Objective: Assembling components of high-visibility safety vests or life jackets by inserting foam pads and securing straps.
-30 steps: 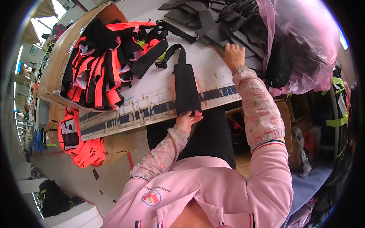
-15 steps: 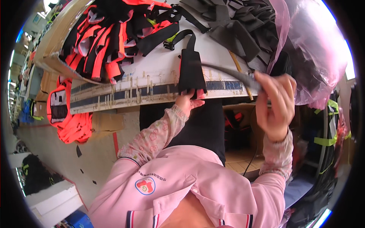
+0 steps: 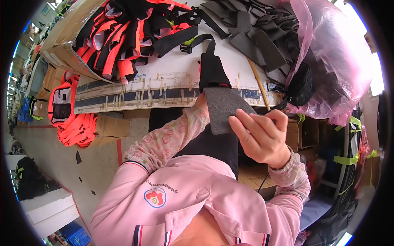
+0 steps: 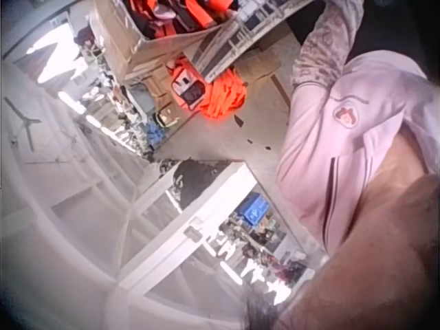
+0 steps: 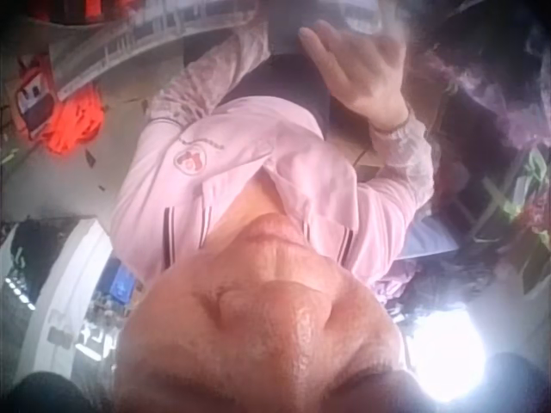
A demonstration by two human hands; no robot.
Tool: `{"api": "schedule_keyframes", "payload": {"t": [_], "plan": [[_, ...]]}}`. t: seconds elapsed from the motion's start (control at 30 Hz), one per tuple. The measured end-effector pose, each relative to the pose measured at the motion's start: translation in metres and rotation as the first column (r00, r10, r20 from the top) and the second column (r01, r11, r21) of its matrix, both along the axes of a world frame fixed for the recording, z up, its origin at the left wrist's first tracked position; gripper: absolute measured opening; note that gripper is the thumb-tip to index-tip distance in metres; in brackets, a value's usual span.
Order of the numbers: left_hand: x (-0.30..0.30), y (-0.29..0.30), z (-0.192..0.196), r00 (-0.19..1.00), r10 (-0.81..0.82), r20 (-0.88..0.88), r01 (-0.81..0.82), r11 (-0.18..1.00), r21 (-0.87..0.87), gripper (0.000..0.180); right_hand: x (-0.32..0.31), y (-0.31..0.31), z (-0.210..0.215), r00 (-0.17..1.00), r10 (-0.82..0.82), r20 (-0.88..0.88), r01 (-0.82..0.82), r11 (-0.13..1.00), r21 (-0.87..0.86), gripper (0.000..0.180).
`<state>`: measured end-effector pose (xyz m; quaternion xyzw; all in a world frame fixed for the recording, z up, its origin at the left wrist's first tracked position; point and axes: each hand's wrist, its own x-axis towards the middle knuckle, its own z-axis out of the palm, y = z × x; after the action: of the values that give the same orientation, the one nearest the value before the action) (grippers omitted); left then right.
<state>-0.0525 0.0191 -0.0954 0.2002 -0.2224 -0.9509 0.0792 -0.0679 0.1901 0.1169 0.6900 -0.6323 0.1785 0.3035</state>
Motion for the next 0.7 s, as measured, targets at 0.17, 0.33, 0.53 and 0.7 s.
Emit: {"api": "schedule_keyframes", "payload": {"t": [0.17,0.33,0.53,0.7], "plan": [[-0.006,-0.004,-0.017,0.927,-0.119,-0.356,0.24,0.918,0.316,0.036,0.004,-0.013,-0.019,0.989,-0.137,0.062,0.123,0.974,0.19,0.038],[0.052,0.014,-0.089,0.995,-0.064,-0.082,0.05,0.986,-0.16,0.039,0.004,-0.034,-0.082,0.948,-0.31,0.071,0.256,0.876,0.408,0.043],[0.024,0.035,-0.115,0.895,0.058,-0.442,-0.329,0.755,-0.568,0.031,-0.007,-0.049,-0.141,0.892,-0.397,0.217,0.236,0.817,0.526,0.031],[0.037,0.043,-0.076,0.962,0.046,0.269,0.115,0.825,-0.553,0.015,-0.026,-0.056,-0.182,0.902,-0.414,0.123,0.272,0.766,0.583,0.005]]}}
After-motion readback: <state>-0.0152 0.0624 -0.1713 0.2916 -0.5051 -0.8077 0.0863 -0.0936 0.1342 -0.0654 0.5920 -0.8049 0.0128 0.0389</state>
